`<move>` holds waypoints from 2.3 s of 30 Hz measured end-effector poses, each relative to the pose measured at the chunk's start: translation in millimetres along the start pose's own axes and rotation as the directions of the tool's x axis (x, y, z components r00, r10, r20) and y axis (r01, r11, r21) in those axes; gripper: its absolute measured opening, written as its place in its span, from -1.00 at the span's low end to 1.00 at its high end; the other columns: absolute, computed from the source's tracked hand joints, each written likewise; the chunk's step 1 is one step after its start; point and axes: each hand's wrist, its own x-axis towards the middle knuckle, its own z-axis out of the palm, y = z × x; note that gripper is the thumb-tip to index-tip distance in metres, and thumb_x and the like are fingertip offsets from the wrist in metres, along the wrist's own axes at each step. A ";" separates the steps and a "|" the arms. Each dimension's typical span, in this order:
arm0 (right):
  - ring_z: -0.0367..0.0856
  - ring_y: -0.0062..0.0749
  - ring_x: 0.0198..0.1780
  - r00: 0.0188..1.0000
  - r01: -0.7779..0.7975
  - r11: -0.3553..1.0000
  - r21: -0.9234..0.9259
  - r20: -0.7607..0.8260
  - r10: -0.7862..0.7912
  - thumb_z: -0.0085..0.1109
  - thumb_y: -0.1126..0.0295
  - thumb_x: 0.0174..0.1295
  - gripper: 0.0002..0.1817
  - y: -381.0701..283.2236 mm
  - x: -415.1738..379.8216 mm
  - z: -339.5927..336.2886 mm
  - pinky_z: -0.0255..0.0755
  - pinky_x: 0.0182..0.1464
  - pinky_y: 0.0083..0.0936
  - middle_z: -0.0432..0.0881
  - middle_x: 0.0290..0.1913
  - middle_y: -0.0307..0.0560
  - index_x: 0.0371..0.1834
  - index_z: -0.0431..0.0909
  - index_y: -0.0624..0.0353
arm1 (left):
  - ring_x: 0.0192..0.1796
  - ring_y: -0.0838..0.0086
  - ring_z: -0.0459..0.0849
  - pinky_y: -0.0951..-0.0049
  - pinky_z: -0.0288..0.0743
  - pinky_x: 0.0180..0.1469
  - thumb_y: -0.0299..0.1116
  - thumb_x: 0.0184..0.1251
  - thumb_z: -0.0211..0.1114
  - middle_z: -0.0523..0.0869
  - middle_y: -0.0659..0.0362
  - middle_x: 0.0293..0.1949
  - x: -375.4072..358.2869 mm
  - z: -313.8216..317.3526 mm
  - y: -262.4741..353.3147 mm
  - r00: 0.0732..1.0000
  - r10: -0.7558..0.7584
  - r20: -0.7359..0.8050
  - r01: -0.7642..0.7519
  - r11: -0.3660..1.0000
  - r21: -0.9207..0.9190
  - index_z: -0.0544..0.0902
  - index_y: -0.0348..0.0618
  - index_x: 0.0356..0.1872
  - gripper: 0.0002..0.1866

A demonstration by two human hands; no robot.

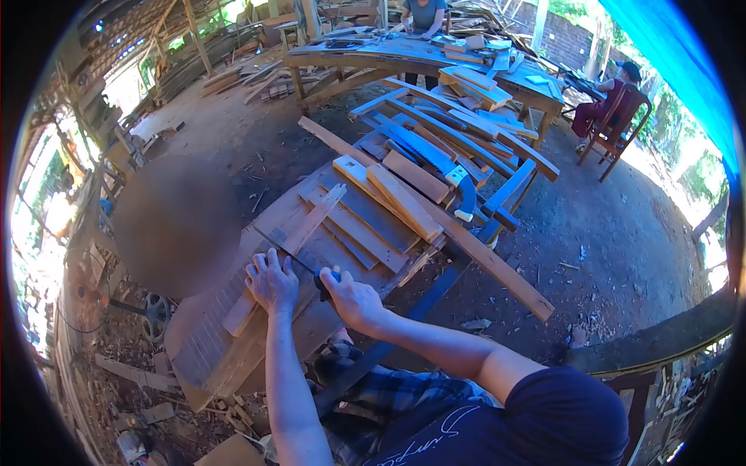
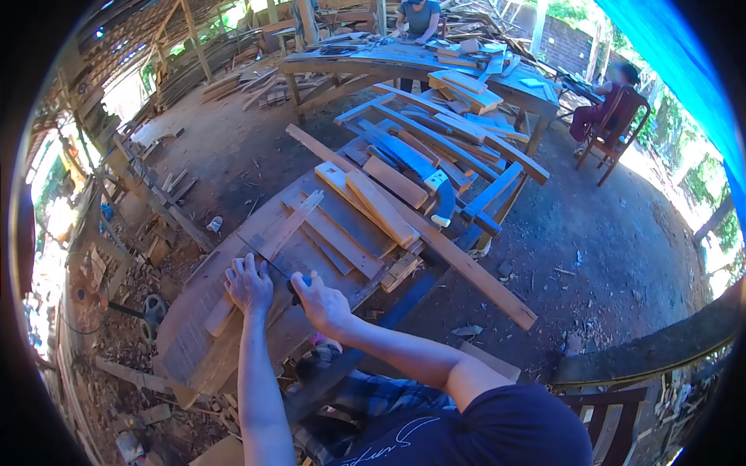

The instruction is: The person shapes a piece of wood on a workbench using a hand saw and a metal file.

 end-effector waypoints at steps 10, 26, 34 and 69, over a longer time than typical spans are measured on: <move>0.65 0.22 -0.26 0.998 0.047 0.999 -0.021 -0.036 -0.048 -0.03 0.40 0.29 -0.67 -6.7 26.6 2.9 0.55 -0.28 -0.01 0.54 -0.17 0.25 0.11 0.23 0.00 | -0.02 0.18 0.50 0.11 0.39 -0.06 -0.04 0.29 0.21 0.52 0.14 -0.12 0.9 6.6 -4.0 0.994 0.054 -0.094 -0.053 0.998 0.013 0.55 0.03 -0.05 -0.67; 0.68 0.29 -0.22 0.996 0.005 0.999 0.052 -0.085 0.000 -0.08 0.44 0.32 -0.69 7.9 -2.8 5.5 0.60 -0.34 -0.06 0.39 0.14 0.61 0.10 0.21 0.00 | 0.01 0.17 0.49 0.14 0.41 -0.02 -0.03 0.41 0.08 0.53 0.15 -0.03 1.7 6.4 -6.3 0.998 0.054 0.034 -0.056 0.996 0.070 0.53 0.01 0.11 -0.61; 0.64 0.17 -0.22 0.992 0.056 0.998 0.038 -0.117 -0.051 -0.04 0.46 0.26 -0.66 -7.4 33.9 22.3 0.59 -0.32 -0.10 0.51 -0.14 0.31 0.10 0.25 -0.03 | 0.02 0.15 0.49 0.10 0.40 -0.02 -0.06 0.38 0.12 0.53 0.14 -0.03 1.4 10.7 -4.8 0.999 0.051 -0.005 -0.050 0.989 0.141 0.53 0.03 0.08 -0.64; 0.66 0.16 -0.26 0.998 -0.009 0.998 -0.063 -0.059 0.006 -0.03 0.43 0.28 -0.65 -5.7 21.2 21.3 0.57 -0.27 -0.07 0.54 -0.15 0.24 0.12 0.23 -0.02 | 0.03 0.20 0.48 0.12 0.35 0.00 -0.04 0.35 0.16 0.51 0.16 -0.07 -0.3 8.7 -4.0 0.994 0.089 -0.060 -0.088 0.996 0.020 0.53 0.01 -0.01 -0.66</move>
